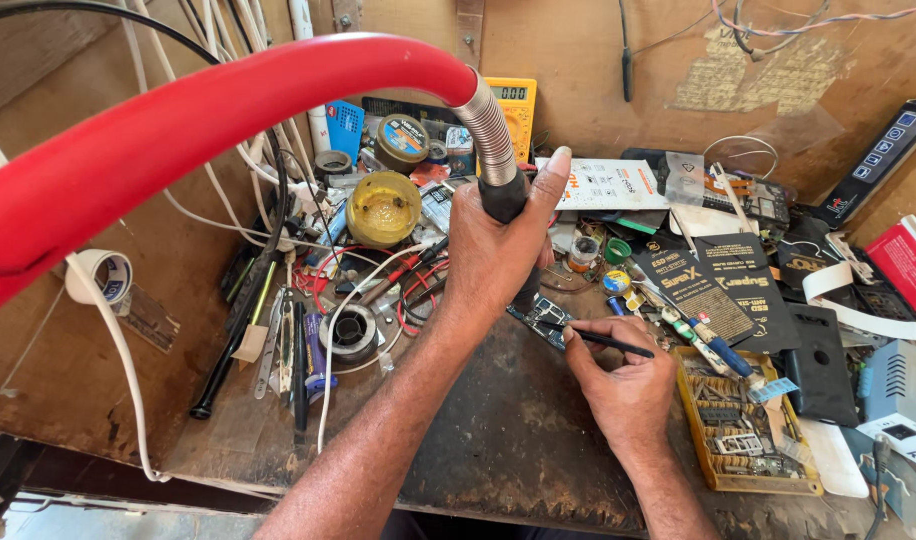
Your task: The person uses a hot air gun and tweezers to reflow solder on a small blue circuit board. They repeatedly heat specific areas while holding the board steady, then briefly inspect the board before resuming heating.
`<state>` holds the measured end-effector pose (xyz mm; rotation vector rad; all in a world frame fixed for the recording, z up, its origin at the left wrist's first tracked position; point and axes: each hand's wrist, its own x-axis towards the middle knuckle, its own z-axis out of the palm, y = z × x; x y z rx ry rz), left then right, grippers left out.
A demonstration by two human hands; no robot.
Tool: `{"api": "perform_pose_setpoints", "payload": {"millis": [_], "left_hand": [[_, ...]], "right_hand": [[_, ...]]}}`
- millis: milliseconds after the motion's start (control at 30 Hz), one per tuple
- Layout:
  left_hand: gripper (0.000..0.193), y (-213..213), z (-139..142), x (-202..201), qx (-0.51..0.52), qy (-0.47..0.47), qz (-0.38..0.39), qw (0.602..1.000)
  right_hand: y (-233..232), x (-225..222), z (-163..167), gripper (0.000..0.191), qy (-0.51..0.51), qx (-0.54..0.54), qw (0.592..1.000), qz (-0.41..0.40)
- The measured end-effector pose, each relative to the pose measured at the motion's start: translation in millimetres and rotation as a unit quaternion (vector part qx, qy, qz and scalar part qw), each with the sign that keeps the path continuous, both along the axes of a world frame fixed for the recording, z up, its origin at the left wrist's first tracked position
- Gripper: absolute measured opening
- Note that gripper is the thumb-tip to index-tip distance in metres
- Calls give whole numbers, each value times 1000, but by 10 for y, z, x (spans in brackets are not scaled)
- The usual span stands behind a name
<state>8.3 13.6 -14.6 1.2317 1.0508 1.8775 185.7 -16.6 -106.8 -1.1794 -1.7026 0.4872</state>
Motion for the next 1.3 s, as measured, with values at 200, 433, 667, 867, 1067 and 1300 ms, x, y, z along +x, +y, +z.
{"api": "perform_pose_setpoints", "payload": {"millis": [200, 433, 667, 867, 1067, 1300], "left_hand": [[42, -2, 5, 9, 2, -22, -10, 1000], [51, -2, -1, -4, -3, 0, -1, 1000], [51, 7, -1, -14, -5, 2, 6, 1000], [52, 6, -11, -15, -6, 10, 10, 1000], [51, 6, -18, -7, -10, 12, 12, 1000], [47, -8, 6, 8, -2, -2, -2, 1000]], "right_hand": [[-20, -19, 35, 15, -6, -47, 999, -18], [-9, -19, 26, 16, -5, -24, 1000, -5], [-1, -10, 23, 17, -3, -48, 999, -11], [0, -15, 17, 17, 2, -39, 999, 3], [-2, -12, 35, 16, -10, -36, 999, -2], [-15, -16, 56, 15, -23, -48, 999, -9]]}}
